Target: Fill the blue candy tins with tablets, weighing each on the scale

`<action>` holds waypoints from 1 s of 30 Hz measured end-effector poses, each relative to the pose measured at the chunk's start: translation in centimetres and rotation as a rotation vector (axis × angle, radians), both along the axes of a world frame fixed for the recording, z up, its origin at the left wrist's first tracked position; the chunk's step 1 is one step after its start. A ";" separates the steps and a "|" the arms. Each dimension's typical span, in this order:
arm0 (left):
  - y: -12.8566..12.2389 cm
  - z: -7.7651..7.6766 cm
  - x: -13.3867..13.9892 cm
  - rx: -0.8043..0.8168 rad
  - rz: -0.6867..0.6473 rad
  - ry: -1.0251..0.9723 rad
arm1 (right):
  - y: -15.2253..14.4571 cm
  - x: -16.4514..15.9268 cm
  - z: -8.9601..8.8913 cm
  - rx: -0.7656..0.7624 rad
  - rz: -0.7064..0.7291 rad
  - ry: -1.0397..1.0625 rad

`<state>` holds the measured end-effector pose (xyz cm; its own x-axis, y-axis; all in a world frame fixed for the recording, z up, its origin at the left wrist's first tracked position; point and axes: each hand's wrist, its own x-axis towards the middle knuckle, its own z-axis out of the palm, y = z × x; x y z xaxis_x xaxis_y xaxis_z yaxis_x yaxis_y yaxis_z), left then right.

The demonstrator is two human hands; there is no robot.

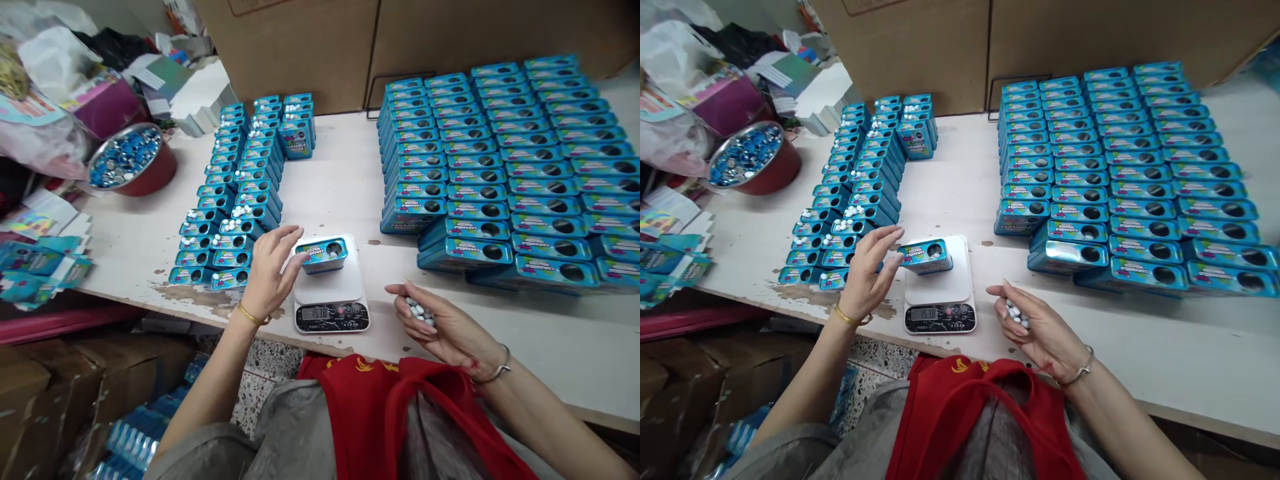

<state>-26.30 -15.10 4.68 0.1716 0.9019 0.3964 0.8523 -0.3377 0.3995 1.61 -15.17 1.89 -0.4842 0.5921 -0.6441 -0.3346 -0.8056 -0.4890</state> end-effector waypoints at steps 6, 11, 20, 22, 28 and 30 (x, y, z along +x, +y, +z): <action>0.4 0.0 0.3 0.005 -0.023 -0.015 | -1.6 1.4 -1.1 -0.105 -0.069 0.047; 0.5 -0.1 0.4 -0.058 -0.112 0.051 | -1.7 1.2 -0.8 -0.103 -0.057 0.032; 0.8 0.0 0.2 -0.140 -0.178 -0.102 | -1.8 0.8 -0.7 -0.119 -0.035 0.036; 0.9 0.3 0.0 -0.123 -0.161 -0.144 | -1.8 0.9 -0.8 -0.121 -0.047 0.044; 1.0 1.1 -0.3 -0.097 -0.102 -0.179 | -2.0 1.0 -0.9 -0.116 -0.057 0.020; 1.0 1.1 -0.4 -0.102 -0.093 -0.173 | -2.1 0.9 -0.9 -0.096 -0.042 -0.022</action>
<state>-26.72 -14.07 5.77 0.1929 0.9223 0.3349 0.7352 -0.3619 0.5731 2.54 -17.23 1.04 -0.4458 0.5464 -0.7090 -0.3591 -0.8347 -0.4175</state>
